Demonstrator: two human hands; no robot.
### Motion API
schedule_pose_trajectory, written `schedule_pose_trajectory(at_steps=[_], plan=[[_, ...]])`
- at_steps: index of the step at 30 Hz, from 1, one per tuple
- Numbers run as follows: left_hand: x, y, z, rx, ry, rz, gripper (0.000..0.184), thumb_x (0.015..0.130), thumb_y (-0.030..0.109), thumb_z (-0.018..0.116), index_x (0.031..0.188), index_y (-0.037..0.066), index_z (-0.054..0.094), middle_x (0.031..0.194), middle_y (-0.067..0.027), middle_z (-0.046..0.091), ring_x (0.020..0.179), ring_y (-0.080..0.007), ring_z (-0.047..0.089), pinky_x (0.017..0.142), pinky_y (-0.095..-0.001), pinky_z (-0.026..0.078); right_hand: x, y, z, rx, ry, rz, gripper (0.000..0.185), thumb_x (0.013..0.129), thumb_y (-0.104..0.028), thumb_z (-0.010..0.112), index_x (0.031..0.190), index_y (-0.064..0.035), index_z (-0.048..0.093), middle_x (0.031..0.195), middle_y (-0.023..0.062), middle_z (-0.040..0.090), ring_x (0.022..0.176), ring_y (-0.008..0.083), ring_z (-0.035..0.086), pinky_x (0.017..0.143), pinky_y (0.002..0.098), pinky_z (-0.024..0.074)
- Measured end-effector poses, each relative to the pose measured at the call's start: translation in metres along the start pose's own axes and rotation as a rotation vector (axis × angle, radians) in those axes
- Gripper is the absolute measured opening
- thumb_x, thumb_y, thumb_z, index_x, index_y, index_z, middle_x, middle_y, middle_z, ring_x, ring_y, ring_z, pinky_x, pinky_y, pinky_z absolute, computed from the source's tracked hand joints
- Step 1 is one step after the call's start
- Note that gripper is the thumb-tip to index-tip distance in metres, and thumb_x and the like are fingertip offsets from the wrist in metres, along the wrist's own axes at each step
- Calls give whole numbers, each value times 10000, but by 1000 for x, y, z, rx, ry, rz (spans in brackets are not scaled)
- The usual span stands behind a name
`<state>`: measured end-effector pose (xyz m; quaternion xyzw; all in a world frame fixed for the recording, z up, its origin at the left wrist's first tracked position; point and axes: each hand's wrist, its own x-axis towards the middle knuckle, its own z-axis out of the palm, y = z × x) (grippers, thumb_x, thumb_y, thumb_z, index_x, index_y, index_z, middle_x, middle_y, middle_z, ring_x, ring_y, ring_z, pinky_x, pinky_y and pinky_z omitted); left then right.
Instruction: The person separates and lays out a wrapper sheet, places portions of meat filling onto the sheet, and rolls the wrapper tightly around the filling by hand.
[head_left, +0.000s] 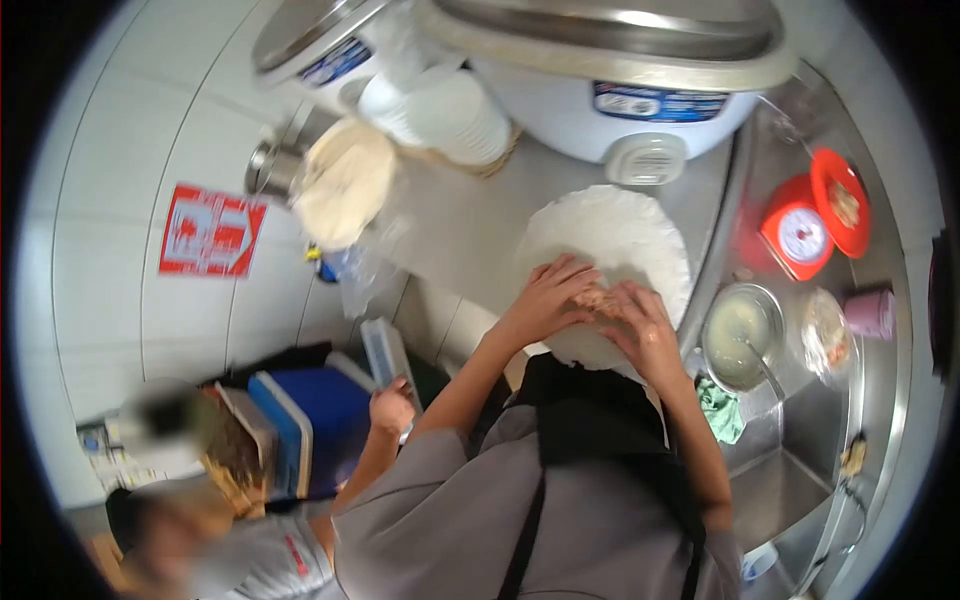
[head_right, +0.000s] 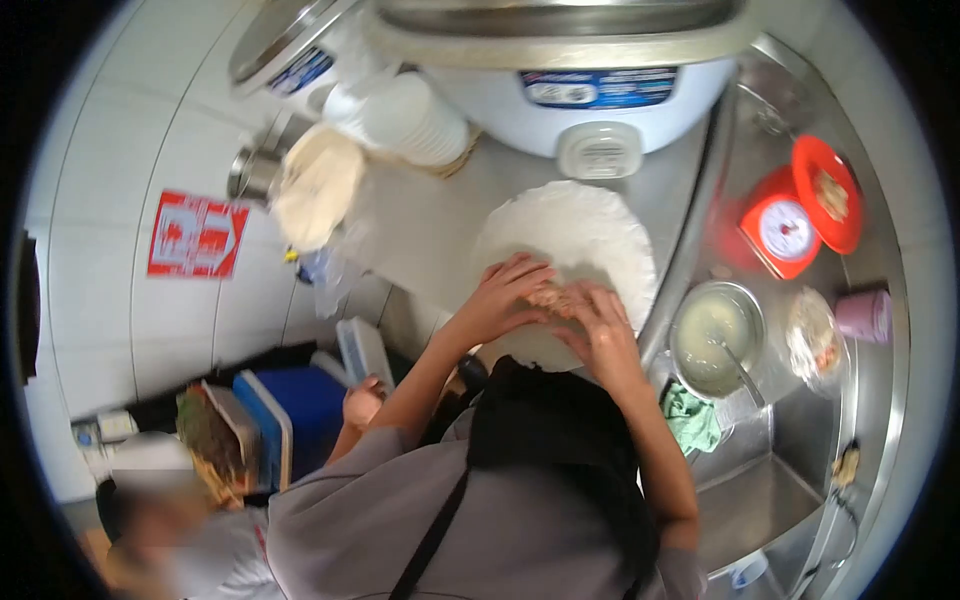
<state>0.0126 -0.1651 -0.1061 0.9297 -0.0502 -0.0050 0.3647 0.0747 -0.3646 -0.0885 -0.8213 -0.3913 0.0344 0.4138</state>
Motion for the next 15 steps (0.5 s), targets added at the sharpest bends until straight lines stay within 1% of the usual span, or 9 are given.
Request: schedule_pose_trajectory(at_steps=[2,5,7,8,10,11,14,15], plan=[[-4,-4,3,50,-1,25,575,761,262,691,1288,143,494,1328,-51,478,1313,-266,341,1042,-433,256,-3,5,9,-77,-31,-9,538,651,-39,735,1164,-10,574,1143,157,541,1042,337,514,881,400,433],[-4,-9,15,158,66,78,561,747,245,696,1266,142,510,1274,-47,517,1281,-246,381,1025,-433,270,-4,9,15,-109,-2,-27,523,653,-19,714,1157,-2,576,1111,150,551,1031,332,512,884,404,426],[-1,-8,18,207,90,108,540,720,214,706,1223,137,527,1216,-51,544,1210,-251,441,1014,-432,284,-6,13,16,-114,18,-44,485,669,-9,697,1141,-4,586,1085,151,558,1006,330,521,867,403,434],[1,-6,21,226,99,129,530,706,199,712,1202,134,535,1187,-53,558,1174,-254,471,1009,-431,291,-7,17,16,-91,-4,-60,487,676,-5,694,1151,-7,583,1099,156,554,1018,331,518,874,395,435],[2,2,21,222,70,125,522,698,175,710,1188,128,538,1135,-55,579,1125,-250,501,989,-424,312,-10,26,12,-56,-34,-74,491,692,4,686,1171,-14,578,1129,166,547,1042,333,514,888,380,437],[5,7,21,220,53,136,518,693,163,709,1181,126,540,1109,-56,590,1101,-248,517,979,-421,323,-12,27,6,-64,-50,-79,482,704,15,677,1174,-14,574,1119,169,554,1024,332,534,876,369,452],[6,21,26,266,114,155,525,682,146,706,1178,117,539,1097,-70,588,1070,-248,529,956,-417,345,-25,32,-13,58,59,-99,391,714,21,664,1100,11,597,1066,171,574,987,347,556,837,391,471],[5,30,26,269,90,143,527,683,142,703,1182,114,537,1106,-71,584,1071,-255,527,950,-421,351,-30,28,-25,86,120,-62,298,749,15,646,1046,10,622,1027,169,593,949,342,583,805,379,484]])
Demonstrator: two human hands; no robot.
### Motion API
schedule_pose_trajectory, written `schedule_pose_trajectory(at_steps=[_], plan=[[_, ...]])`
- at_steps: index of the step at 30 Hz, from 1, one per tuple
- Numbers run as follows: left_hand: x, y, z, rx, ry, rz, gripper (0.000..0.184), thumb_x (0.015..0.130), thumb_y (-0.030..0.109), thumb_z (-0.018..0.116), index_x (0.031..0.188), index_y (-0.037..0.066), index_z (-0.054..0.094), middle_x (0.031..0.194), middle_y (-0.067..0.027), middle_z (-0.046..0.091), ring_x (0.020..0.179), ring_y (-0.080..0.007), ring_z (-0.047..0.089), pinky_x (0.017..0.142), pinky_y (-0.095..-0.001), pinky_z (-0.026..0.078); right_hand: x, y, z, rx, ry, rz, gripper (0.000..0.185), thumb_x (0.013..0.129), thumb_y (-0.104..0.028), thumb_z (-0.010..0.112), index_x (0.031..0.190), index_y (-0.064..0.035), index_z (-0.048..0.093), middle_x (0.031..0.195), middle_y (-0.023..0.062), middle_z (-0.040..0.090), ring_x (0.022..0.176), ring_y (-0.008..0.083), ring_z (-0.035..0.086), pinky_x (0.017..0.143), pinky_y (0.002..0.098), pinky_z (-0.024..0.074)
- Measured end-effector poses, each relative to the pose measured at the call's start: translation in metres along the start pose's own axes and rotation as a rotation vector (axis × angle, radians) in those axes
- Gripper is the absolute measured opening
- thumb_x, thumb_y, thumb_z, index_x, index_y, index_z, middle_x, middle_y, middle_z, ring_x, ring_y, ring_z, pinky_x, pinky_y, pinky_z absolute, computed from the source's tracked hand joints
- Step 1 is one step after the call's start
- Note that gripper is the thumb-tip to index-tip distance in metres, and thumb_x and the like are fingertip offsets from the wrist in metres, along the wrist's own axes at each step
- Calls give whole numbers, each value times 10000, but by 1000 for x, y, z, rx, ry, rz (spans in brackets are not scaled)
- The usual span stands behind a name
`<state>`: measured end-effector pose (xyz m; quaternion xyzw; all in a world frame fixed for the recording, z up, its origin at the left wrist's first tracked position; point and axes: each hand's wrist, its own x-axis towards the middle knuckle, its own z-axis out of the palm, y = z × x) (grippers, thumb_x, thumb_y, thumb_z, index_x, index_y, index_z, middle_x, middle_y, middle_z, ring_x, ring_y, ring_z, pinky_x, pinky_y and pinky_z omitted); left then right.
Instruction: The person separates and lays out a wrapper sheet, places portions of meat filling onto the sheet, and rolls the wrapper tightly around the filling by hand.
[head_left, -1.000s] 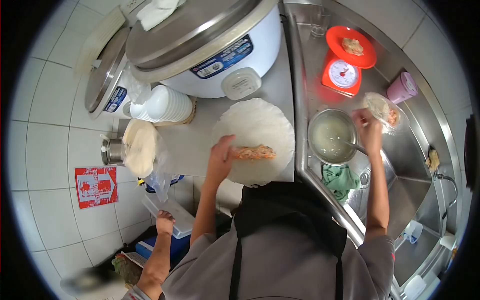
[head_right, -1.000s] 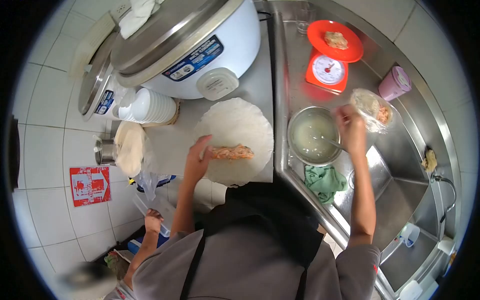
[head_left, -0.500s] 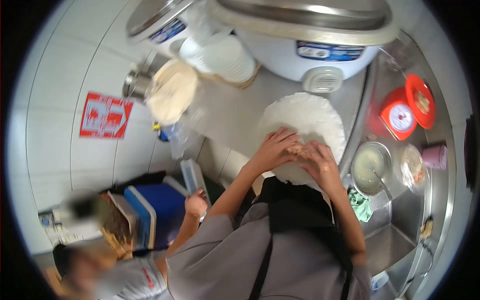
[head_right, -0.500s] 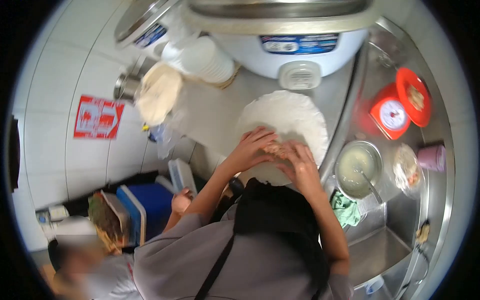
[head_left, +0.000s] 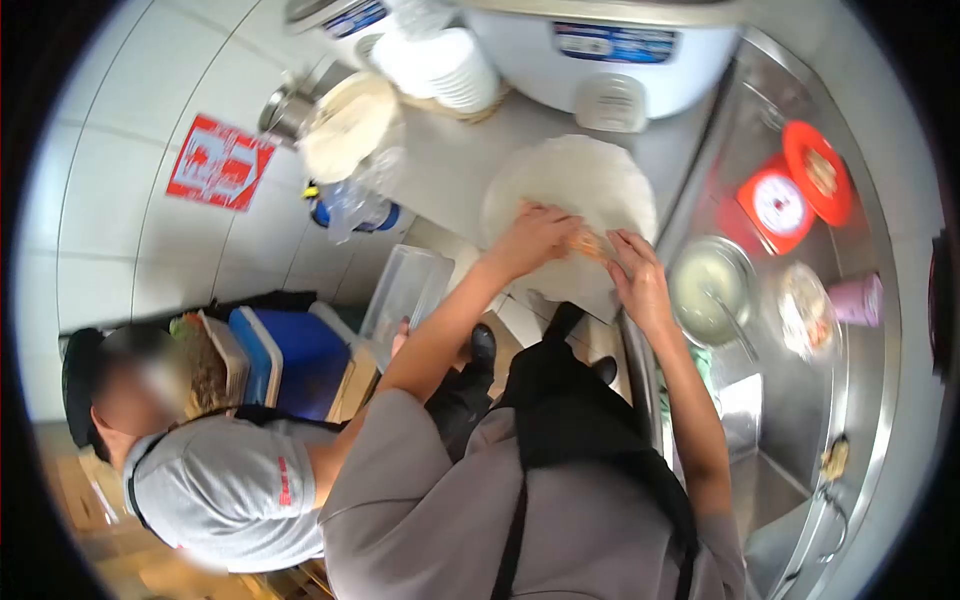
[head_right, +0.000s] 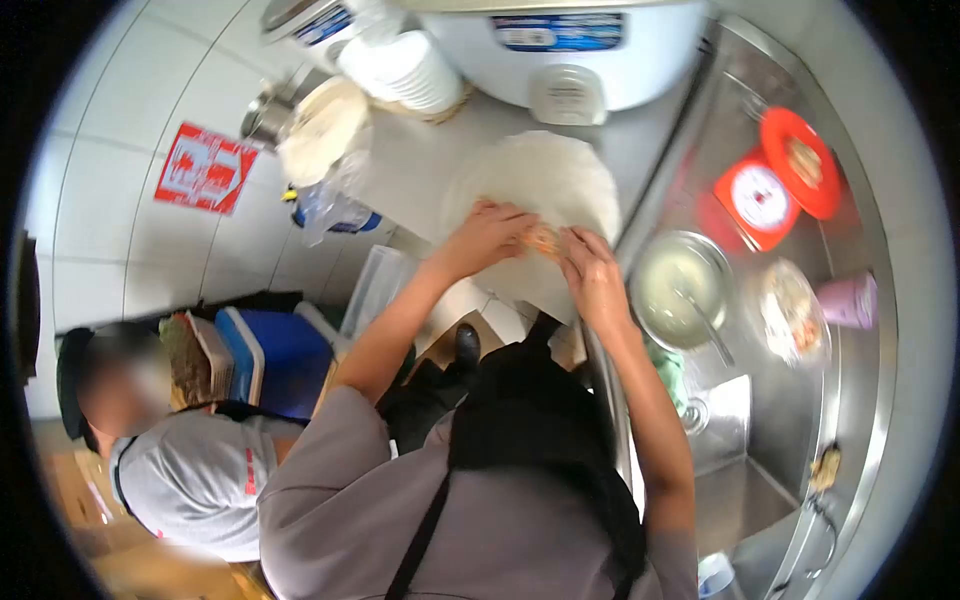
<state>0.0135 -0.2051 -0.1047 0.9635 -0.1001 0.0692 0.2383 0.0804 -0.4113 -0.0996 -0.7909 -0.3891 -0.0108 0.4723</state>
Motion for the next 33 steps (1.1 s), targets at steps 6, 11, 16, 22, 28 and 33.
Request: schedule_pose_trajectory(at_steps=[6,11,16,22,28,33], plan=[[13,63,-6,63,-22,20,481,773,189,677,1222,91,536,1206,-107,559,1180,-297,472,985,-423,333,-57,10,-103,167,258,267,82,807,-46,652,862,12,672,843,104,634,744,207,604,651,304,480],[47,121,15,-39,-149,116,397,815,198,651,1180,66,566,1220,-115,555,1179,-301,477,964,-414,352,-129,41,-183,150,541,416,112,819,-92,659,866,9,672,768,97,628,644,164,577,597,291,472],[103,190,48,-187,-263,350,276,842,133,613,1096,29,593,1201,-131,561,1155,-297,505,957,-372,381,-169,59,-241,40,696,734,125,848,-79,617,902,22,667,829,125,668,729,177,627,672,286,487],[186,279,133,-400,-311,636,263,884,101,539,1124,-6,553,1223,-174,535,1134,-330,517,942,-383,417,-156,180,-265,-534,673,339,150,755,19,526,867,17,626,862,209,639,781,386,615,708,419,504],[255,293,243,-4,-211,495,337,906,211,506,1182,19,534,1311,-145,469,1278,-299,368,1031,-455,305,-148,218,-288,-565,229,465,200,782,-121,585,956,-24,606,975,216,629,897,365,613,777,440,492],[269,274,235,325,-634,229,435,898,377,499,1144,29,588,1273,-114,512,1273,-256,371,1053,-475,249,-152,226,-292,-751,85,443,387,748,-225,667,1090,-62,590,1073,170,619,1019,323,582,876,408,473]])
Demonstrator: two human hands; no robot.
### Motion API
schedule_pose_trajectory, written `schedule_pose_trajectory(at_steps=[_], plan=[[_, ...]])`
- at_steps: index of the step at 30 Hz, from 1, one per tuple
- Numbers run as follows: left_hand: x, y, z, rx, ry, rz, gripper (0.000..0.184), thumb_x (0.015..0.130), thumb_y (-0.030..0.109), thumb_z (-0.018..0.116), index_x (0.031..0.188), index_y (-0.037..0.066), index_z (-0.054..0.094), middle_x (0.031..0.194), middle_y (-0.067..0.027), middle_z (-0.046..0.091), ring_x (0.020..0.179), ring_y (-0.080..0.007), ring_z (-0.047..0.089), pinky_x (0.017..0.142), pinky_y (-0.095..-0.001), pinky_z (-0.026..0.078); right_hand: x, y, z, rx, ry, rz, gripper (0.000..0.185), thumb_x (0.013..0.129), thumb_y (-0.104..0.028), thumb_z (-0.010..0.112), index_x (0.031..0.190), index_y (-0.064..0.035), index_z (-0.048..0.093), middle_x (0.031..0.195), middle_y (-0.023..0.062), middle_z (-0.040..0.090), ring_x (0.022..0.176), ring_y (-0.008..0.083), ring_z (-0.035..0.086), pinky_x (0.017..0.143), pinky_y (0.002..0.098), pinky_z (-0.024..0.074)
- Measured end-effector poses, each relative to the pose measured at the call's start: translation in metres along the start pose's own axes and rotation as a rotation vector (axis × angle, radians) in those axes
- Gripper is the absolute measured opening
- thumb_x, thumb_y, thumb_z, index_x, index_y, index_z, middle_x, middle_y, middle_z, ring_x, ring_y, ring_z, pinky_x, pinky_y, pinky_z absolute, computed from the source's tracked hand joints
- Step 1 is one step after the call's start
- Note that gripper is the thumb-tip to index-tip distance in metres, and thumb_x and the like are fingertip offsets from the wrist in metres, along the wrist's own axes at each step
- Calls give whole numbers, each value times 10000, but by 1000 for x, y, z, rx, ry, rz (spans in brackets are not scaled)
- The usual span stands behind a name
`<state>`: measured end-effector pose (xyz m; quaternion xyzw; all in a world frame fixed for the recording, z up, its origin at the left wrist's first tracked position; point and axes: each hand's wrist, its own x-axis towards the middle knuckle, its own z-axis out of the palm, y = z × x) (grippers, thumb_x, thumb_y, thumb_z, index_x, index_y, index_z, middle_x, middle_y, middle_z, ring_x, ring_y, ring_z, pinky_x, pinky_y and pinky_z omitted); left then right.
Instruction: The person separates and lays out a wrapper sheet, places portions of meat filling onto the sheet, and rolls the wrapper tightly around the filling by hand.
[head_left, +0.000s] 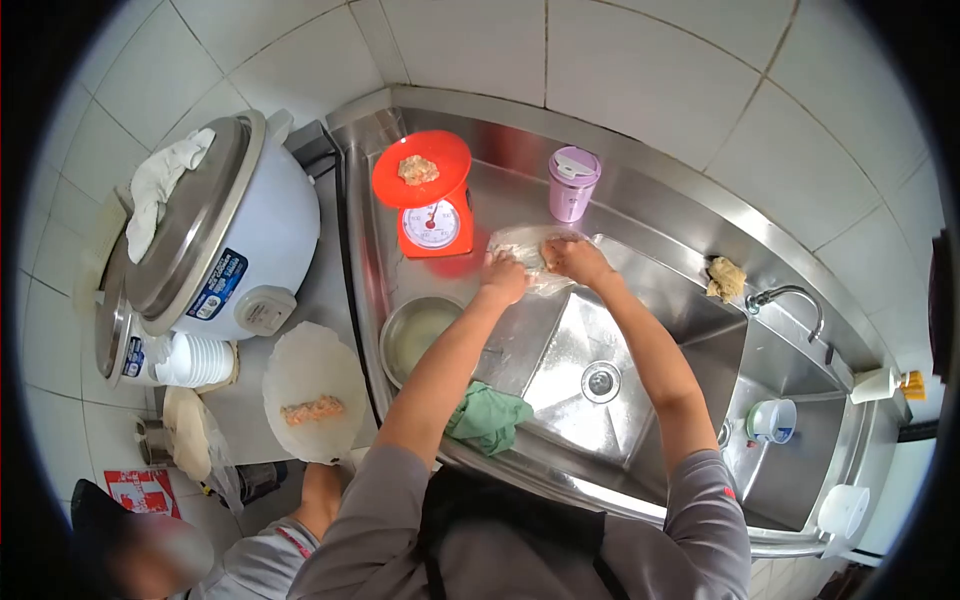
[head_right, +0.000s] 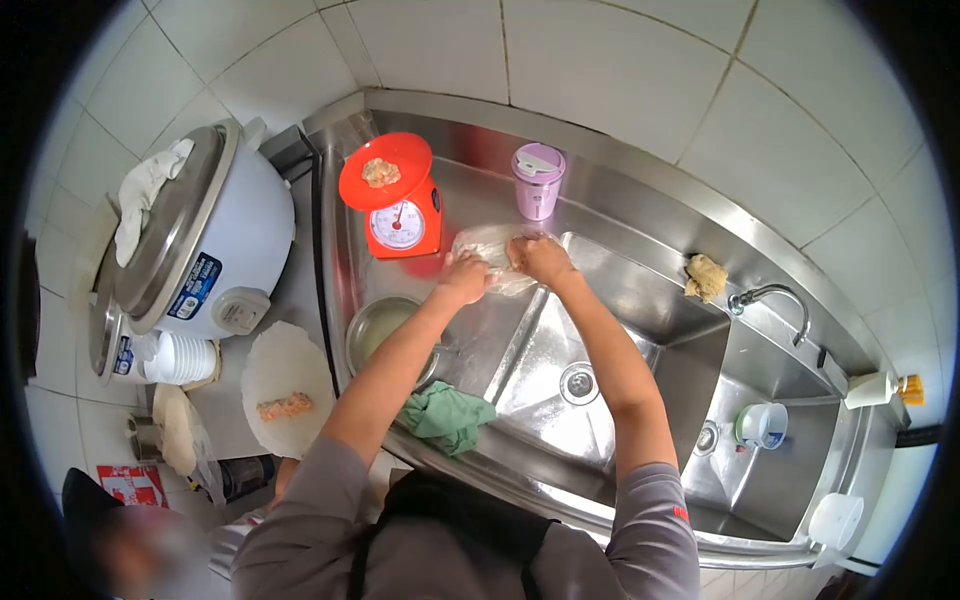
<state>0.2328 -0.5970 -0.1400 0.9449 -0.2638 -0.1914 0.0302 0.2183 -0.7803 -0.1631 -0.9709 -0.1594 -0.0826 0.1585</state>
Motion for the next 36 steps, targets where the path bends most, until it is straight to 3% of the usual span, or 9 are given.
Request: schedule_pose_trajectory(at_steps=[2,8,14,20,23,26,29,32,36], plan=[[-4,-2,3,24,52,13,431,878,383,534,1122,35,604,1267,-108,518,1264,-248,378,1047,-475,250,1,-12,-16,37,-166,164,412,742,-243,674,1105,-69,584,1077,162,620,1065,304,562,915,399,455],[0,4,7,76,89,18,422,840,340,600,1164,70,585,1272,-99,517,1264,-251,377,1040,-494,243,2,1,5,-69,-49,-46,408,732,-244,682,1094,-74,598,1031,157,638,973,326,601,879,410,470],[4,-3,28,62,108,97,420,861,218,563,1276,162,525,1358,-134,439,1314,-275,329,1065,-519,205,22,0,1,98,-224,168,518,634,-242,763,1107,-103,607,972,169,646,889,340,617,811,420,484],[-9,-3,30,-17,226,215,482,842,58,515,1291,235,530,1417,-162,361,1348,-294,287,1068,-520,197,35,15,26,47,-473,68,408,706,-282,681,1068,-104,625,1028,139,627,976,321,575,841,382,461],[-17,0,20,42,113,262,504,814,5,500,1258,235,566,1439,-166,329,1350,-299,286,1065,-520,202,13,-11,21,-178,-75,-5,297,747,-259,619,1009,-120,637,1047,144,611,1001,332,554,860,372,453],[-19,0,14,46,-2,253,509,796,-23,490,1227,226,594,1453,-170,307,1353,-300,281,1064,-516,203,17,2,51,-189,48,83,241,757,-182,576,979,-99,624,936,152,644,929,337,604,844,453,455],[-23,-1,16,7,-2,232,487,795,-20,493,1204,217,612,1452,-170,309,1355,-300,276,1065,-513,204,23,-10,20,-45,-77,262,224,777,-151,543,975,-92,633,929,185,637,964,324,600,868,453,447],[-25,-7,18,-14,59,277,434,800,0,508,1173,187,628,1443,-160,327,1359,-298,269,1060,-512,210,29,-3,12,18,-216,140,210,782,-155,547,947,-67,643,907,196,638,953,313,609,862,443,453],[-31,-23,13,-51,221,476,357,808,29,523,1125,140,644,1359,-131,429,1319,-289,327,1021,-498,247,16,-5,34,-99,115,32,121,741,-107,625,829,-34,665,905,170,627,921,330,607,762,430,491]])
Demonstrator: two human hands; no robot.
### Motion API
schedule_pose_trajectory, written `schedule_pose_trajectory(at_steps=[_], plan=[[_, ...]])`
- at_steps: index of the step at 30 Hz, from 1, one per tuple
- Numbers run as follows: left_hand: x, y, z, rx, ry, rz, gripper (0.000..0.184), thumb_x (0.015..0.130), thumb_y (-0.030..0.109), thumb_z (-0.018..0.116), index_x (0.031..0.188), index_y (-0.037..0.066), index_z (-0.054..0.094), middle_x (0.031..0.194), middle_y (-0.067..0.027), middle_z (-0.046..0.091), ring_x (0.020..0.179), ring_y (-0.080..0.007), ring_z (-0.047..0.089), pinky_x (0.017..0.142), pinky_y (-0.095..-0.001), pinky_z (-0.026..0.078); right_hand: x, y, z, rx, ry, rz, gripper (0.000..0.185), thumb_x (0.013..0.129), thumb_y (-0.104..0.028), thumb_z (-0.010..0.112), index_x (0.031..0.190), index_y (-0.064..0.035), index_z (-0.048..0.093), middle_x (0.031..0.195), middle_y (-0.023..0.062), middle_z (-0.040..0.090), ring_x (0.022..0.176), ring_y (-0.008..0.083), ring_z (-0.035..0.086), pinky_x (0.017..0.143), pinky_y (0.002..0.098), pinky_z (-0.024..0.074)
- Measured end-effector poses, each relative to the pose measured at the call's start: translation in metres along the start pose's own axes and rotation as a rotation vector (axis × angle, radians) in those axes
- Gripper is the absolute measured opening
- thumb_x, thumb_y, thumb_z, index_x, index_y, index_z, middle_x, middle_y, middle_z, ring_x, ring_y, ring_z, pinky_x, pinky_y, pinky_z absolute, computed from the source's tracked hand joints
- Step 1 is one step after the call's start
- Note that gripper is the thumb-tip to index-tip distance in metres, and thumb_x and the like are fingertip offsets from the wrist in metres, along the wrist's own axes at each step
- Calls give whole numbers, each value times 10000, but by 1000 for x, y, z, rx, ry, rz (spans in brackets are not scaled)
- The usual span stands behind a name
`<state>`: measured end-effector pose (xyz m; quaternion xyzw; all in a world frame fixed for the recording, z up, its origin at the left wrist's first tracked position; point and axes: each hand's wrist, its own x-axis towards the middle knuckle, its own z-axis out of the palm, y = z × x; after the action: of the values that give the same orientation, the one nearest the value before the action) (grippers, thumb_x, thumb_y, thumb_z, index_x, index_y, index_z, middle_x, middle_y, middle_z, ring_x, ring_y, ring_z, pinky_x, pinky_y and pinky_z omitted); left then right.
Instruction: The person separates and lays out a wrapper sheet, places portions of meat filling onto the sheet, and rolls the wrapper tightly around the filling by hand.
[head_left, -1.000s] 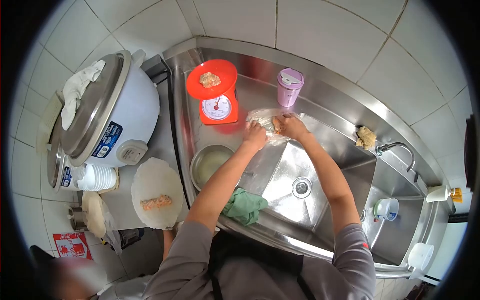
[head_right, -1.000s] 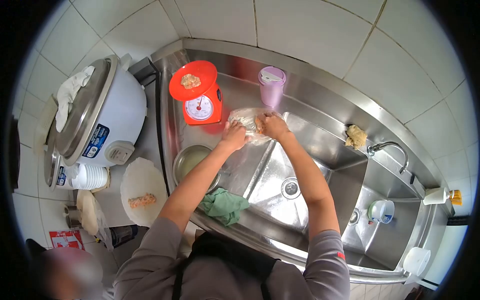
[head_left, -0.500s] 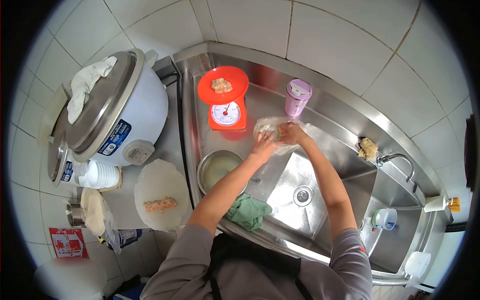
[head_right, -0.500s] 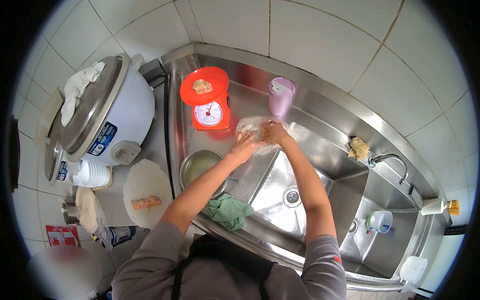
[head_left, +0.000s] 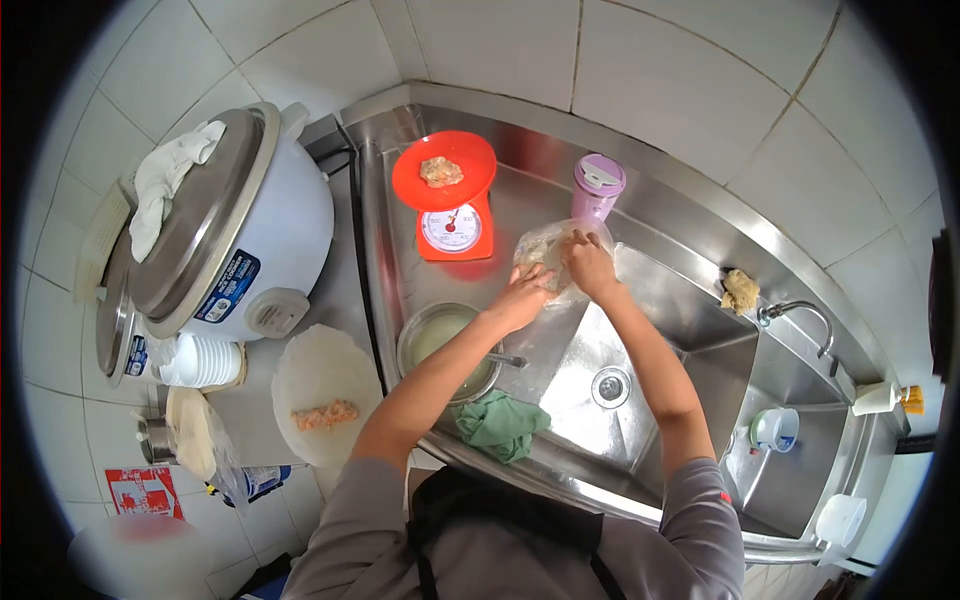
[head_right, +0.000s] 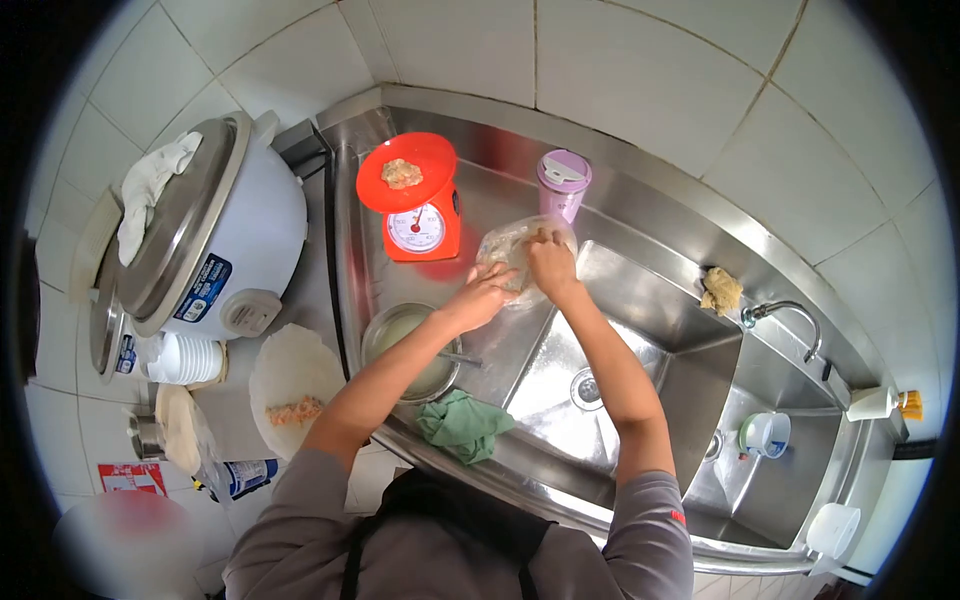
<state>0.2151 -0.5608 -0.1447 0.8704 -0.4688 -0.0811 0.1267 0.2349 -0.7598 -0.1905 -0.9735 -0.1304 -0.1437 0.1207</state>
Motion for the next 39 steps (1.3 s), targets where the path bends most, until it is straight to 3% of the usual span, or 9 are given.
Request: schedule_pose_trajectory(at_steps=[2,6,12,16,24,27,33,37,39], plan=[[-8,2,-13,-4,-34,56,321,814,54,537,1105,128,650,1288,-111,477,1264,-269,379,986,-482,270,-4,-38,-40,80,125,8,106,730,-88,641,803,-18,671,861,162,628,895,325,614,753,423,494],[-24,3,-5,43,-118,78,269,823,119,567,1075,113,659,1162,-82,532,1161,-224,448,936,-445,294,-31,-45,-25,322,-202,47,92,685,-26,599,748,-15,666,855,174,609,863,332,614,772,405,498],[-14,4,-12,70,-380,-37,326,839,189,547,1150,103,592,1104,-89,582,1105,-220,506,941,-461,286,-46,-42,-28,290,-88,166,135,672,-82,668,798,-33,669,960,167,594,915,331,602,784,397,512],[-12,10,-8,21,-330,-160,395,852,199,527,1238,117,514,1124,-97,593,1127,-227,513,973,-482,266,-49,-50,-20,198,-48,188,267,638,-142,739,873,-47,656,1051,137,575,997,331,566,801,398,506],[-17,2,-9,25,-468,-253,349,863,218,517,1204,147,536,1182,-127,564,1133,-260,527,1018,-524,258,-51,-42,9,-8,82,230,166,734,-43,596,883,-2,656,1049,167,581,1023,365,544,841,414,488],[-12,8,-18,8,-291,-294,267,856,157,510,1111,106,572,1142,-132,574,1103,-263,547,1007,-472,308,-50,-40,13,-14,151,229,188,737,-39,582,908,10,646,1041,181,586,1001,385,549,837,427,486],[28,28,-12,248,302,74,245,807,39,493,1031,67,588,1085,-114,587,969,-245,613,953,-393,347,-44,-40,1,282,110,437,204,735,-41,585,927,-3,646,1032,174,589,952,411,556,808,447,480],[69,12,1,101,-147,-196,242,851,115,482,1052,80,612,1150,-76,568,1004,-235,611,1031,-398,289,-49,-46,1,206,192,386,177,723,-25,604,890,-12,660,1016,152,590,937,393,555,808,442,471],[71,0,19,172,-149,-248,334,834,124,545,1167,112,559,1203,-80,535,1031,-251,594,1011,-432,295,-55,-51,-7,206,238,345,208,701,8,623,905,-5,662,998,143,587,929,366,551,826,413,466]])
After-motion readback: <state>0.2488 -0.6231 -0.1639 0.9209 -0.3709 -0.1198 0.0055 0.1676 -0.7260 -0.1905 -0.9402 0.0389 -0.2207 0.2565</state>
